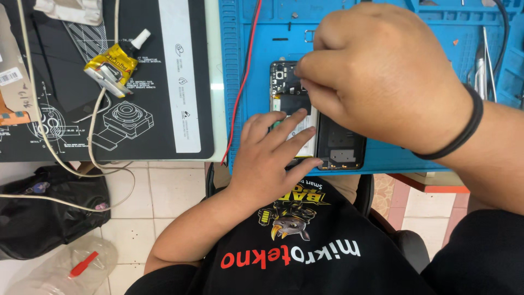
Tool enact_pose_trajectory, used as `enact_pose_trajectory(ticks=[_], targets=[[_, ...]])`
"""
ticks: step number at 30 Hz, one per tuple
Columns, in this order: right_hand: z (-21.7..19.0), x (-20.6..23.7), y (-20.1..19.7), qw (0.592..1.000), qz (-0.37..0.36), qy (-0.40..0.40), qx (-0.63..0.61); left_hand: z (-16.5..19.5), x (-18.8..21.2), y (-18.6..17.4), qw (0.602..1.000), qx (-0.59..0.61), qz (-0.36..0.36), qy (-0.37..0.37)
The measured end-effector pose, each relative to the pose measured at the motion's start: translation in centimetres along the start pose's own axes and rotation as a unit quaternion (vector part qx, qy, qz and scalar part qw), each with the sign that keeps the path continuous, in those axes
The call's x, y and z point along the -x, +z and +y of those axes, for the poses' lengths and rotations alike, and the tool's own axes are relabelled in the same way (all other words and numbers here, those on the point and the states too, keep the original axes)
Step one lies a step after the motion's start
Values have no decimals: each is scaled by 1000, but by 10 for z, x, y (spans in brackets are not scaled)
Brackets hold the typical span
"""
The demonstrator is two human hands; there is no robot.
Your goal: The person disassembles a smartphone at a repair bench. They peel the back cover off the phone, lift out the battery, separate the display assembly, and use a screwdriver to unscrew internal components while working over a blue repair mat.
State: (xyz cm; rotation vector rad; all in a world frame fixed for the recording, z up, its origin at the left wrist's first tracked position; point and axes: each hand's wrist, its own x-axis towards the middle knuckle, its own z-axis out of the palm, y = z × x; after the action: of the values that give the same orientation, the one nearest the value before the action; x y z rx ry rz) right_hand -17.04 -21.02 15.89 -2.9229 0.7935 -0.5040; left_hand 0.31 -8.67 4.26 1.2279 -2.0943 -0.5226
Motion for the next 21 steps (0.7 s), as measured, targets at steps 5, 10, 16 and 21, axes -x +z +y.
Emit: enact_pose_trajectory(ticks=[5, 10, 16, 21], targets=[[-3, -10, 6, 1000, -18, -4, 16, -5, 1, -2, 999, 32, 0, 8], [-7, -12, 1, 999, -32, -4, 20, -7, 1, -5, 999, 47, -1, 8], [-8, -16, 0, 998, -42, -7, 50, -8, 3, -7, 999, 53, 0, 1], [-9, -12, 7, 999, -27, 9, 15, -8, 4, -7, 998, 56, 2, -5]])
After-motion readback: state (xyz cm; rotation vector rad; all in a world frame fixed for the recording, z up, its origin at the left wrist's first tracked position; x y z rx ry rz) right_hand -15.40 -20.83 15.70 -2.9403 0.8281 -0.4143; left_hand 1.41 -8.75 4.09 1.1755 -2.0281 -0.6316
